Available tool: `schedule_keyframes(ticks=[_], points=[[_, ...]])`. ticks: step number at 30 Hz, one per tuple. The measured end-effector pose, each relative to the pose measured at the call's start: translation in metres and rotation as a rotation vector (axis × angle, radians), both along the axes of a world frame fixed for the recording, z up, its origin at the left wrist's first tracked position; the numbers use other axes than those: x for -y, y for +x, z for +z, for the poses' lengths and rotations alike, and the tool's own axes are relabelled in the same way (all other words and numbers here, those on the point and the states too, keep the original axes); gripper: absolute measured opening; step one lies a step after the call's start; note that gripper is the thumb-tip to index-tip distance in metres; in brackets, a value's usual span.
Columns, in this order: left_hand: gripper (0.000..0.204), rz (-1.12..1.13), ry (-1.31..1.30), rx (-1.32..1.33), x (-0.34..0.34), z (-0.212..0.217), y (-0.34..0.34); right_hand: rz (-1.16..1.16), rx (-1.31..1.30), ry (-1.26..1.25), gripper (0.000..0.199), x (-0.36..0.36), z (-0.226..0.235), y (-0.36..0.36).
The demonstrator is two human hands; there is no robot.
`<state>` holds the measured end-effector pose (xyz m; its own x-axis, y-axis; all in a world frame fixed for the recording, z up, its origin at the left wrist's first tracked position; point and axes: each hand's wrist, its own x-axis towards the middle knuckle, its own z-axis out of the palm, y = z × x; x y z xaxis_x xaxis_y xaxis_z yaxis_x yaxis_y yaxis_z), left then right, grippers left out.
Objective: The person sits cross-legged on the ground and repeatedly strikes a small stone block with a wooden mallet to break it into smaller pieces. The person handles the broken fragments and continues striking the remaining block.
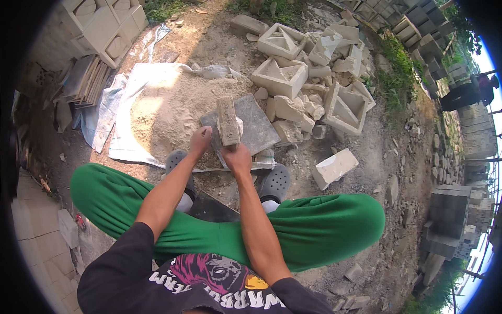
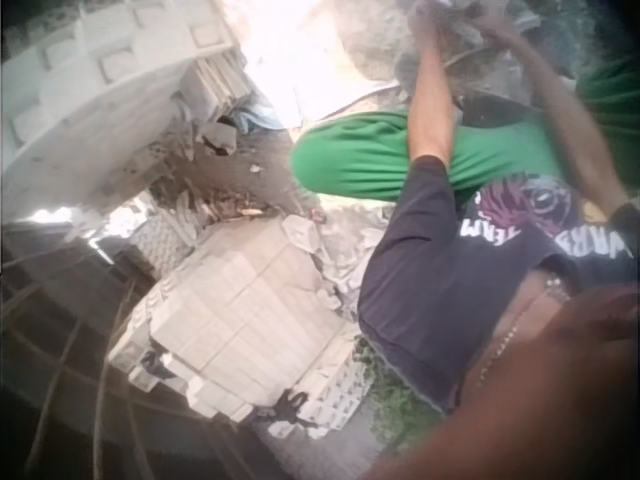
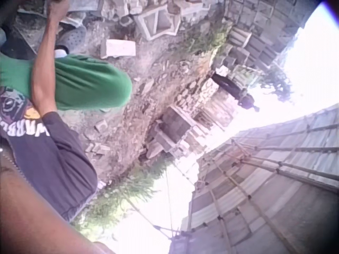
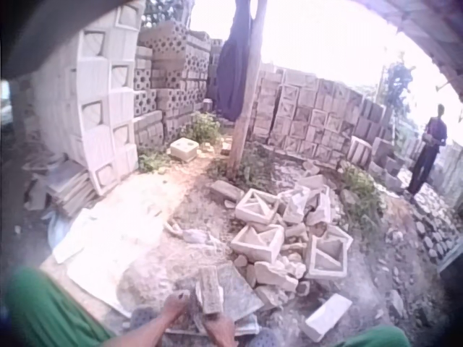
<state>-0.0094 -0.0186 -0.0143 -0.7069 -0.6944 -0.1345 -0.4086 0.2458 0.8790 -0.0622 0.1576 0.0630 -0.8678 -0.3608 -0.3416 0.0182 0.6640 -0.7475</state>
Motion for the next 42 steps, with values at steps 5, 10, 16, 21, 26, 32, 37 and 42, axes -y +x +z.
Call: schedule_keyframes(ticks=[5, 10, 16, 21, 26, 32, 37, 42], points=[[0.036, 0.031, 0.017, -0.008, -0.004, 0.016, -0.007, -0.085, 0.287, 0.052, 0.042, -0.005, 0.018, -0.002], [0.034, 0.086, -0.007, -0.048, -0.004, 0.0, -0.004, -0.119, -0.08, -0.229, 0.032, 0.007, 0.049, -0.002], [0.031, 0.211, -0.019, 0.04, -0.011, -0.008, -0.003, 0.005, -0.682, -0.392, 0.022, 0.017, 0.089, -0.012], [0.032, 0.22, -0.022, 0.059, -0.011, -0.01, -0.008, 0.014, -0.068, 0.4, 0.033, 0.003, 0.014, 0.003], [0.032, 0.224, -0.013, 0.034, -0.016, -0.006, -0.012, -0.099, 0.241, 0.063, 0.033, -0.009, 0.001, -0.002], [0.035, 0.174, 0.086, 0.038, -0.018, -0.008, -0.008, -0.285, 0.279, -0.185, 0.025, -0.014, 0.031, -0.005], [0.039, 0.128, 0.158, -0.051, -0.026, 0.011, -0.024, -0.383, 0.282, -0.209, 0.023, -0.032, 0.024, -0.018], [0.037, 0.12, 0.127, -0.101, -0.029, 0.011, -0.033, -0.337, 0.231, -0.273, 0.019, -0.026, 0.009, -0.005]])
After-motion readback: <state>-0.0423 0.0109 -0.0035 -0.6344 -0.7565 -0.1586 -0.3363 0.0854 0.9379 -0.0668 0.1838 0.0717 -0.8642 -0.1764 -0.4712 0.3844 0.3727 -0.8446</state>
